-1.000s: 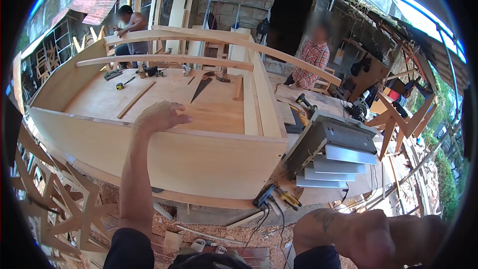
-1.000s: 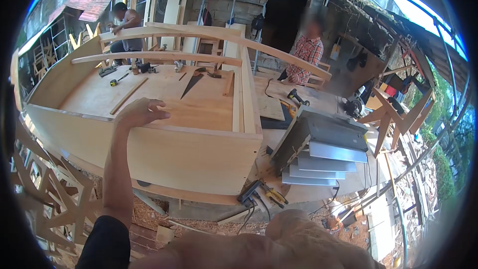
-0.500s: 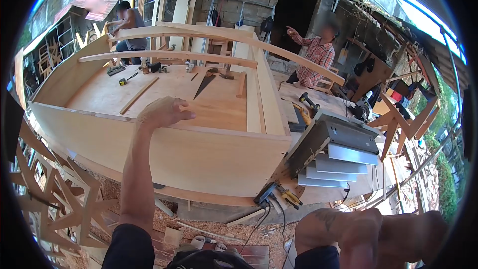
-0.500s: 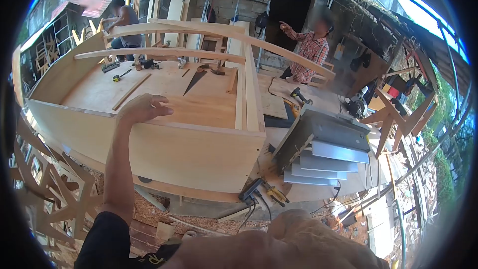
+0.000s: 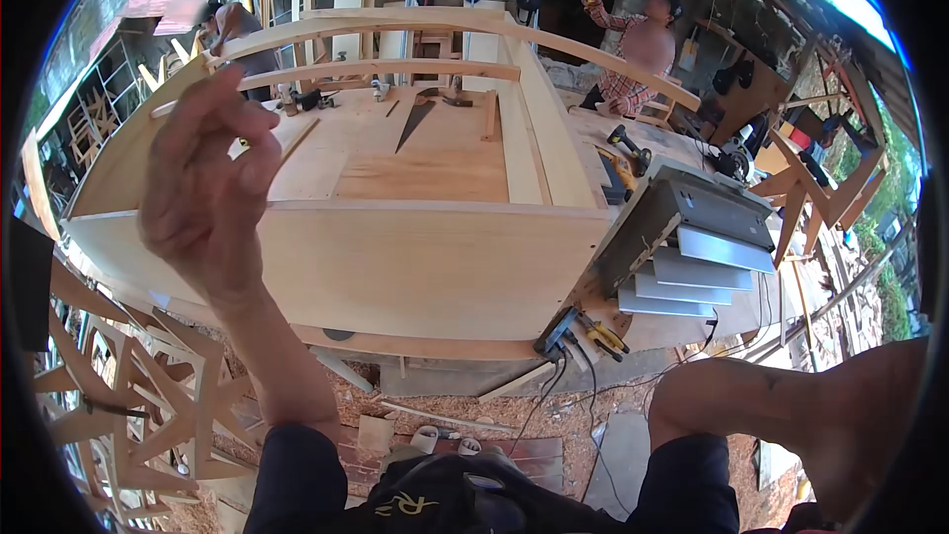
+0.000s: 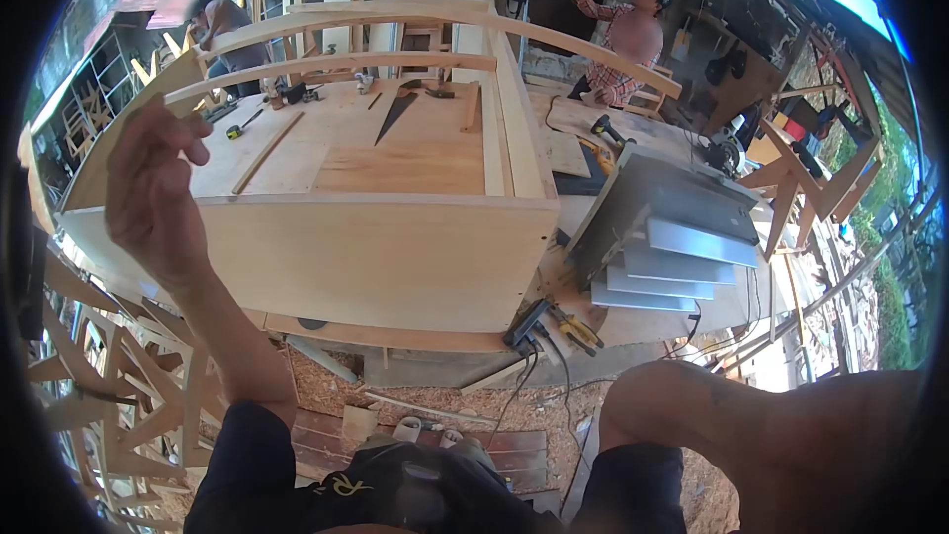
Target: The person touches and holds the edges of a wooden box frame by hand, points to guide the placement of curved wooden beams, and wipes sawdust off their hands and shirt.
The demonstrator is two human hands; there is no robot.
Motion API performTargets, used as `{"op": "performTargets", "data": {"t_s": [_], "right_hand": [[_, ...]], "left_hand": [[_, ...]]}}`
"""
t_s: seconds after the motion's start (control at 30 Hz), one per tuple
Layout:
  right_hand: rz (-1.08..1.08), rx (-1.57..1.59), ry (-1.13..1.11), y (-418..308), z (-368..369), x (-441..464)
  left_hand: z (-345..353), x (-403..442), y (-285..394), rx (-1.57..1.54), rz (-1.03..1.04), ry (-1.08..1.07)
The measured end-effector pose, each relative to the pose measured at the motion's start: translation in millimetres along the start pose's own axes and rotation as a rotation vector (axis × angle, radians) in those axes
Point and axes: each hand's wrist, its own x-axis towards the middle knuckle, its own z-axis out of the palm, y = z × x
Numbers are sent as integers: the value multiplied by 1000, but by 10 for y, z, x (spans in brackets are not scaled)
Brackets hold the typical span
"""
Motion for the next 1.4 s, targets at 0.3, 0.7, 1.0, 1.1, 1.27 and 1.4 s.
{"op": "performTargets", "data": {"t_s": [0.3,0.7,1.0,1.1,1.27,1.4], "right_hand": [[-13,18,-137,-63,39,125],[203,-234,-339,255,14,-449],[308,-336,-467,365,-55,-763],[323,-322,-503,404,-93,-800],[435,-300,-586,581,-89,-648],[512,-296,-639,838,-45,-783]], "left_hand": [[-295,302,981,-134,454,22],[-310,219,959,-79,372,24],[-169,58,748,-99,217,23],[-163,29,727,-76,209,25],[-167,178,502,-53,117,-3],[-65,177,37,104,-113,-76]]}}
